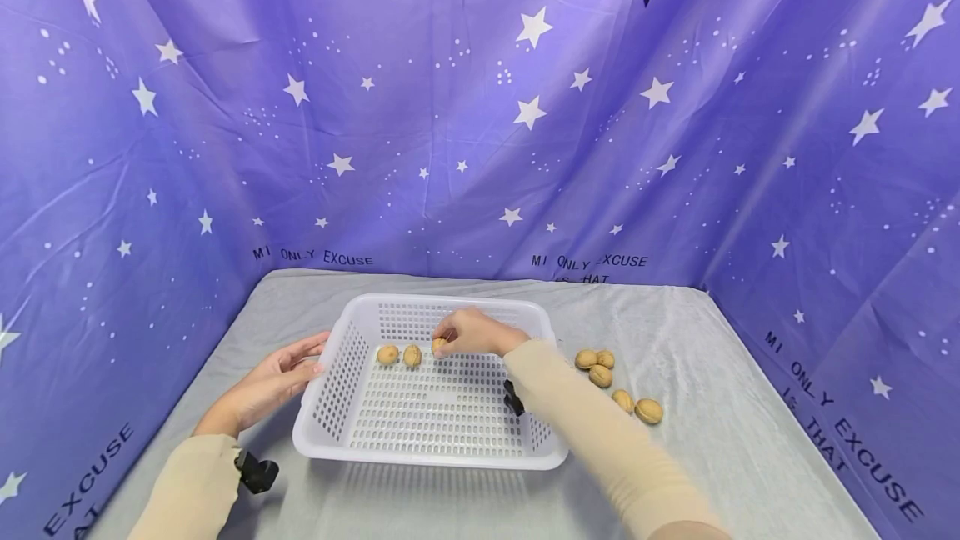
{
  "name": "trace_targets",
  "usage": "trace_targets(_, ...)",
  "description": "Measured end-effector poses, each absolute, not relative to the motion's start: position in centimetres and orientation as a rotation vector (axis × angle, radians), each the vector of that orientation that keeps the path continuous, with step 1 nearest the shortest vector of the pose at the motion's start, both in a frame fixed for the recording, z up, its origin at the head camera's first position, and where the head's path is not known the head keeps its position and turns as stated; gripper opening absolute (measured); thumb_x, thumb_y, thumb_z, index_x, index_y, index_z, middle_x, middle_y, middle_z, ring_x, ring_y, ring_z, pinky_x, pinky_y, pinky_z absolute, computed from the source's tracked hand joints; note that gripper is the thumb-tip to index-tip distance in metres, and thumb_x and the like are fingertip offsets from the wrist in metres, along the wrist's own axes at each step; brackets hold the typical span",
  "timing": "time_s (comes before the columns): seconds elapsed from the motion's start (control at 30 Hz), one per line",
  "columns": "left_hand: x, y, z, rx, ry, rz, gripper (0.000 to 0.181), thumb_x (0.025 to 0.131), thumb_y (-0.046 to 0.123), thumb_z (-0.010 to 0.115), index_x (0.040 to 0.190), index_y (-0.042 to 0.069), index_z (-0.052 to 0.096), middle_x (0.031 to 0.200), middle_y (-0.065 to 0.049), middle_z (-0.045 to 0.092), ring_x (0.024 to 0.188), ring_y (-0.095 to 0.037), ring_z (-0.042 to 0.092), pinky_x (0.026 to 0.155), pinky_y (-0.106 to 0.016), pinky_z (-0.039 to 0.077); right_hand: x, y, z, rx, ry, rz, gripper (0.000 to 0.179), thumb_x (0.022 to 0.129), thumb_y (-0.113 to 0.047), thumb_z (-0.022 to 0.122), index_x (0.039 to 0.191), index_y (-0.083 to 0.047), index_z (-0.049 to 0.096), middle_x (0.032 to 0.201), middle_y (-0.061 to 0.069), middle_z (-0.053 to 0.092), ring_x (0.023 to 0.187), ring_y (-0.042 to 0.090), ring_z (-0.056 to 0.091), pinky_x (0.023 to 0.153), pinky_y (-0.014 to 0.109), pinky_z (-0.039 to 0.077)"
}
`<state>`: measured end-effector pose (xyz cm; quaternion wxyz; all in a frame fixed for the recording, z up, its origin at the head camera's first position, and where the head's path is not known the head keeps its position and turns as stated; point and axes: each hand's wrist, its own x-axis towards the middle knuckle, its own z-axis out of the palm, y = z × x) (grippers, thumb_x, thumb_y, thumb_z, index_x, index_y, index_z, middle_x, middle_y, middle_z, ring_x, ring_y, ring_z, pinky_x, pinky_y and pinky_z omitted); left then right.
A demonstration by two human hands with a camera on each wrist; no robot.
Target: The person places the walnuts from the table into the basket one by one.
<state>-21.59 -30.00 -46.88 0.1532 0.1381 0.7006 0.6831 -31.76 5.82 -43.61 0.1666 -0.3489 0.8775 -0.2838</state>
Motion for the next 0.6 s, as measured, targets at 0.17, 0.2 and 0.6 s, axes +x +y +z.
trace_targets(0.17, -21.6, -29.9, -46.8, 0.404, 2.014, 1.958, 0.064, 0.103, 0.004, 0.053, 0.157, -0.003, 0.02, 0.15, -0.026, 0.034, 0.121, -0.015, 0.058, 0.098, -0.026, 0.049, -31.6, 4.9, -45.0, -0.937, 2.504, -0.8, 0.041, 0.09, -0.022, 0.078, 0.125, -0.003, 0.069, 0.115, 0.003, 0.071, 0.102, 0.01, 0.065, 0.093, 0.025, 0.051)
trace_targets(0.2, -21.6, -29.9, -46.8, 0.408, 2.014, 1.956, 0.064, 0.103, 0.004, 0.053, 0.157, -0.003, 0.02, 0.15, -0.026, 0.034, 0.121, -0.016, 0.058, 0.098, -0.027, 0.049, -31.6, 4.8, -45.3, -0.925, 2.509, -0.801, 0.041, 0.09, -0.022, 0.078, 0.125, -0.003, 0.069, 0.115, 0.003, 0.071, 0.103, 0.011, 0.065, 0.093, 0.025, 0.051)
trace_targets(0.6, -21.4, -29.9, -46.8, 0.404, 2.016, 1.955, 0.064, 0.103, 0.005, 0.053, 0.158, -0.002, 0.02, 0.152, -0.029, 0.03, 0.124, -0.016, 0.056, 0.1, -0.025, 0.048, -31.5, 3.8, -46.4, -0.855, 2.581, -0.747, 0.038, 0.09, -0.023, 0.078, 0.123, -0.005, 0.071, 0.113, 0.003, 0.072, 0.104, 0.014, 0.066, 0.091, 0.026, 0.053)
